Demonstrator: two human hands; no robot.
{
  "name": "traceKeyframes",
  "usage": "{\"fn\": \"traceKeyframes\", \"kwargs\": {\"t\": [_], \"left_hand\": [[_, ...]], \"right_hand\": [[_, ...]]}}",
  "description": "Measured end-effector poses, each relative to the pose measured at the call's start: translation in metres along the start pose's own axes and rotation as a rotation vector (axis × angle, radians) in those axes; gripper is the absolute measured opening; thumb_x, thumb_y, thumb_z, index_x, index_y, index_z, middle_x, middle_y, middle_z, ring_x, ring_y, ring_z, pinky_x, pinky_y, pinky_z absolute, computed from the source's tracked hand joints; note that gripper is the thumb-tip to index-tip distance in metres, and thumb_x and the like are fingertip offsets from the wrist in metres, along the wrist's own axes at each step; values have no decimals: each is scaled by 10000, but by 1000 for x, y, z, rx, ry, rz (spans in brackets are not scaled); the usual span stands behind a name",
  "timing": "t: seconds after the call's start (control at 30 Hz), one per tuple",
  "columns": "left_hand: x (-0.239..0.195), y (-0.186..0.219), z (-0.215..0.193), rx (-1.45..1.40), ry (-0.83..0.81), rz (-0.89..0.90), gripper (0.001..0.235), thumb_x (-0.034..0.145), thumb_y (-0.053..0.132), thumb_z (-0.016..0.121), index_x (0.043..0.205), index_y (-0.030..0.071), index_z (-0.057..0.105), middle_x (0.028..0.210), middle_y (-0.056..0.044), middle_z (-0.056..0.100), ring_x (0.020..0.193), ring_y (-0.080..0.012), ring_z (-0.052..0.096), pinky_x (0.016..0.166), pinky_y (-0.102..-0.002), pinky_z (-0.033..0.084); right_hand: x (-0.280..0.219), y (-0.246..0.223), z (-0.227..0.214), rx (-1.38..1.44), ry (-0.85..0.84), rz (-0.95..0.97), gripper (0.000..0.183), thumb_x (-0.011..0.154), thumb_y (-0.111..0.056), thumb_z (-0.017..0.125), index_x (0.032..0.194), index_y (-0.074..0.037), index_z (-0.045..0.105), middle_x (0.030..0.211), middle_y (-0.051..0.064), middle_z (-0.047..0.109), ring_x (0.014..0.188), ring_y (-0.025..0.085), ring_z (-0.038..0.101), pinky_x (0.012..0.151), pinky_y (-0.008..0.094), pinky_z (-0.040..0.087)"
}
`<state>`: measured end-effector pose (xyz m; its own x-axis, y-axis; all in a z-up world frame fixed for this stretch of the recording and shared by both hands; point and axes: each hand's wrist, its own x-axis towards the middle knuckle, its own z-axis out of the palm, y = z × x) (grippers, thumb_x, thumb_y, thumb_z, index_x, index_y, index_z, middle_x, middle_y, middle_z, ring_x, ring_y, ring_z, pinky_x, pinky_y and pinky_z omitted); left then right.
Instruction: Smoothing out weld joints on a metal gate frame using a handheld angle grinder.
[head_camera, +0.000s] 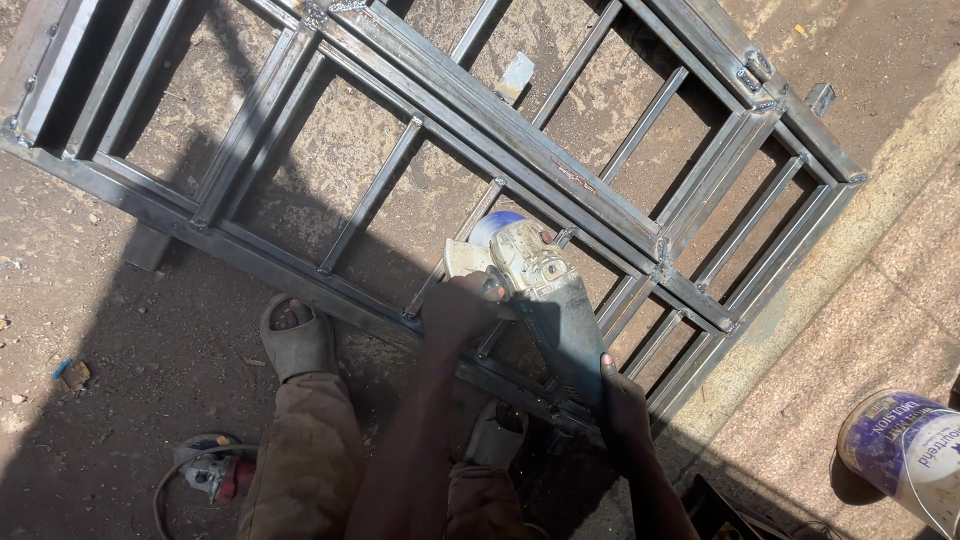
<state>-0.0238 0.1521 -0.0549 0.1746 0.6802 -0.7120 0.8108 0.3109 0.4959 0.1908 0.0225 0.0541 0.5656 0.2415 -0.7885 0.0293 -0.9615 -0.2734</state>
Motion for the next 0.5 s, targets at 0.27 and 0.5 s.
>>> {"fn": "traceKeyframes", "kwargs": {"t": [0.27,0.5], "left_hand": [[46,-39,-36,-40,-91,50,482,906,596,541,1176,234,706,1042,-107,758,1064,-358,737,961,-485,538],[46,-29,-33,-1,-177,-41,423,931,590,473,1178,294,647,1102,-48,733,1120,-313,721,1013,-474,513]], "right_hand": [[56,31,57,67,37,-185,654,1038,-575,586,704,-18,660,657,202,596,657,310,594,713,484,475],[33,-7,41,22,-19,-125,660,1036,-602,612,842,15,744,832,265,692,833,361,649,867,533,486]]}}
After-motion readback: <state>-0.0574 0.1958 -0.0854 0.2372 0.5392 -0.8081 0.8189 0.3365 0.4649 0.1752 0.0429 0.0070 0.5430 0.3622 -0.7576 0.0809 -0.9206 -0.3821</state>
